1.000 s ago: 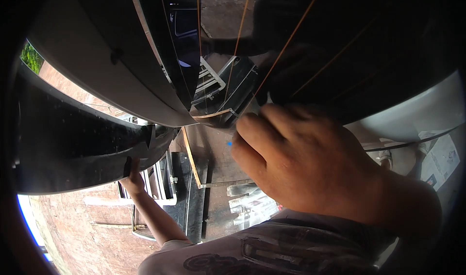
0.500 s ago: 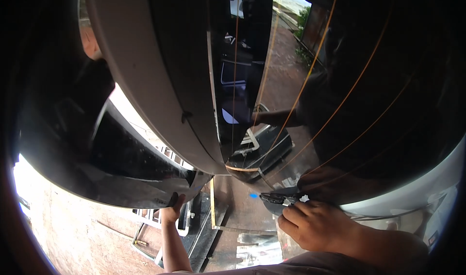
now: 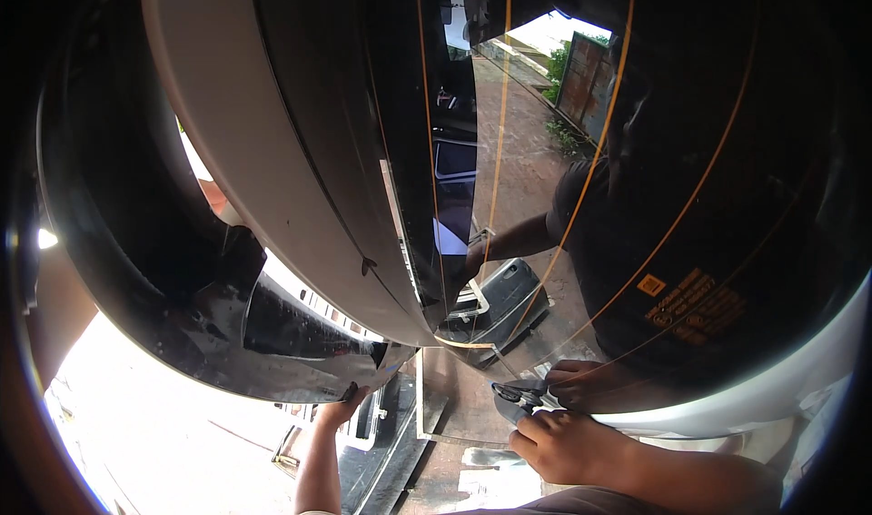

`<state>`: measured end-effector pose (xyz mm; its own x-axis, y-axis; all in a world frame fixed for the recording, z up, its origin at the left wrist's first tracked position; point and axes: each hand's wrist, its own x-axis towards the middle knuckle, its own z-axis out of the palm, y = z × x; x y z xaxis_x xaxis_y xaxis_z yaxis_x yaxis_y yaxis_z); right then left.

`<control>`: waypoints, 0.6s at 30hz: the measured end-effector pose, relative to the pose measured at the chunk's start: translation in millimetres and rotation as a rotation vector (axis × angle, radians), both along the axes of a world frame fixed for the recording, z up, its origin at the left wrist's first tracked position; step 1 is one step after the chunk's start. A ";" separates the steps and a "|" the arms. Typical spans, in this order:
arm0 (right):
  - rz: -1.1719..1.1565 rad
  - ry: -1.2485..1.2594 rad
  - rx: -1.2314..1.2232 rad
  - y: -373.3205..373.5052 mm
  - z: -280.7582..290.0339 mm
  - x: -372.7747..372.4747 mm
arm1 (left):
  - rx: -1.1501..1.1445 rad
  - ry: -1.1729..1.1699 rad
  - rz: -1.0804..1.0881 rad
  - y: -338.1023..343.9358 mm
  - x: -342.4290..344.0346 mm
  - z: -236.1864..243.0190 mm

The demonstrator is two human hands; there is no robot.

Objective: Installing a rear spoiler onto a white car with assistance from others.

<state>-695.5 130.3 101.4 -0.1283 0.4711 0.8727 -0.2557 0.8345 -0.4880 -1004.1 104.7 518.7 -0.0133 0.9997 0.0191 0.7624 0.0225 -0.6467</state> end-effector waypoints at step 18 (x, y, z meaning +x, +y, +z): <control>0.160 0.036 -0.083 5.7 -1.4 2.0 | 0.075 -0.221 0.067 -5.7 -22.6 -5.6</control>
<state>-693.5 136.0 100.0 -0.1762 0.5177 0.8372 -0.4006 0.7392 -0.5414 -1026.7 99.0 513.2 -0.0917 0.9923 0.0828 0.8805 0.1196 -0.4587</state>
